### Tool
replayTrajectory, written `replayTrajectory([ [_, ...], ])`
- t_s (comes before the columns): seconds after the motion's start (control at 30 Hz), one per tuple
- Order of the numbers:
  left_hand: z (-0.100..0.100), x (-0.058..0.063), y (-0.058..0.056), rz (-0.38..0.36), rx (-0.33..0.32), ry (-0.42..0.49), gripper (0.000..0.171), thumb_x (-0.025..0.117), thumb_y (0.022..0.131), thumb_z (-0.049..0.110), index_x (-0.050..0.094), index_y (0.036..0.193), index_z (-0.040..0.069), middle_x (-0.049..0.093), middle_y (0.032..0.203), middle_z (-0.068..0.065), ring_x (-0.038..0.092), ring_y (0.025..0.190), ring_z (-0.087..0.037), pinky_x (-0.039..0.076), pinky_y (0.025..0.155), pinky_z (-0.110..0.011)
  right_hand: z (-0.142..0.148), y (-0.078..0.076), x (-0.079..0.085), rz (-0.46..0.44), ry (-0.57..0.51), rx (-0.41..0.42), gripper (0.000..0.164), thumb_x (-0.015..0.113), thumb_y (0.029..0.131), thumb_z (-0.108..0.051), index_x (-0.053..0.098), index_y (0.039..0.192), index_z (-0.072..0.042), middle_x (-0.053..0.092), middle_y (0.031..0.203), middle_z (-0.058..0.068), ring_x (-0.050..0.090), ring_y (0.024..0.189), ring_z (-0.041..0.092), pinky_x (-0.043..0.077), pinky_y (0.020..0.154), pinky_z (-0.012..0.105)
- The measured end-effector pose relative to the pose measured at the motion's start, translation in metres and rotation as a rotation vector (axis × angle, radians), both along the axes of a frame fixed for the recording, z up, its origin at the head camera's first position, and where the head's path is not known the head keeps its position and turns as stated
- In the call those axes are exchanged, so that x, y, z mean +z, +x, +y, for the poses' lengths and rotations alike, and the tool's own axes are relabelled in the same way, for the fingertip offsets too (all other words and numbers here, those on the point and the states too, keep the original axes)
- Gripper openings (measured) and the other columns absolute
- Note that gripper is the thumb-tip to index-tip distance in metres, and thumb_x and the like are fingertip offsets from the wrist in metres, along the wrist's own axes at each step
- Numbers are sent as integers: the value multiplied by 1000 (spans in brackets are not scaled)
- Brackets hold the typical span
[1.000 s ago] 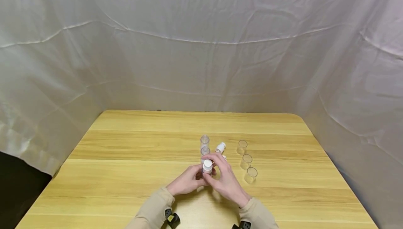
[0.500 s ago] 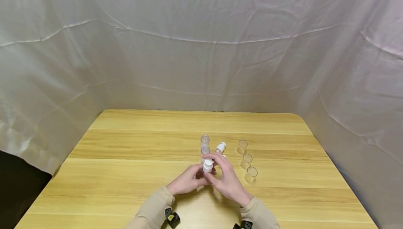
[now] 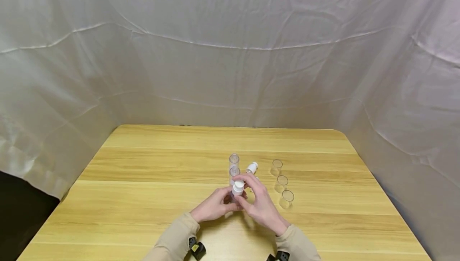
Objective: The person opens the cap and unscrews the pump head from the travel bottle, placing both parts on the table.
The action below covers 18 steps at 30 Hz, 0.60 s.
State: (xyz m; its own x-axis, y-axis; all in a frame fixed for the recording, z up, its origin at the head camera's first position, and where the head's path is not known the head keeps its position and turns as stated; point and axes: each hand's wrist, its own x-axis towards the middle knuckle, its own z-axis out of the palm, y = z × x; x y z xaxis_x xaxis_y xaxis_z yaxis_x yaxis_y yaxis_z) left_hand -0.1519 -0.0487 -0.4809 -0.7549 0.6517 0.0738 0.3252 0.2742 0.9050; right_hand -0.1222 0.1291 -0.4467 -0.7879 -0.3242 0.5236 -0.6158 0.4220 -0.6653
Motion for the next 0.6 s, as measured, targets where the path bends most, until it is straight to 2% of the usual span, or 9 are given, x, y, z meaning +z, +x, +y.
replayTrajectory([
  [0.2,0,0,0,4,2,-8,32,67,96,18,63,126,7,70,121,-10,66,108,-15,51,99,-20,0,0,1,-19,-36,6,53,78,77,7,62,125,-7,66,123,8,63,113,19,57,102,36],
  [0.33,-1,0,1,7,1,-10,34,67,96,18,63,127,7,70,122,-10,66,109,-16,51,99,-20,1,0,0,-41,-87,30,53,77,77,8,61,126,-4,64,123,12,63,113,14,58,102,35],
  [0.6,-1,0,1,3,14,-28,39,68,96,21,61,131,5,70,126,-11,66,115,-22,50,103,-22,5,-1,-2,-64,-221,106,52,73,79,12,57,129,7,58,124,25,61,105,2,56,98,18],
])
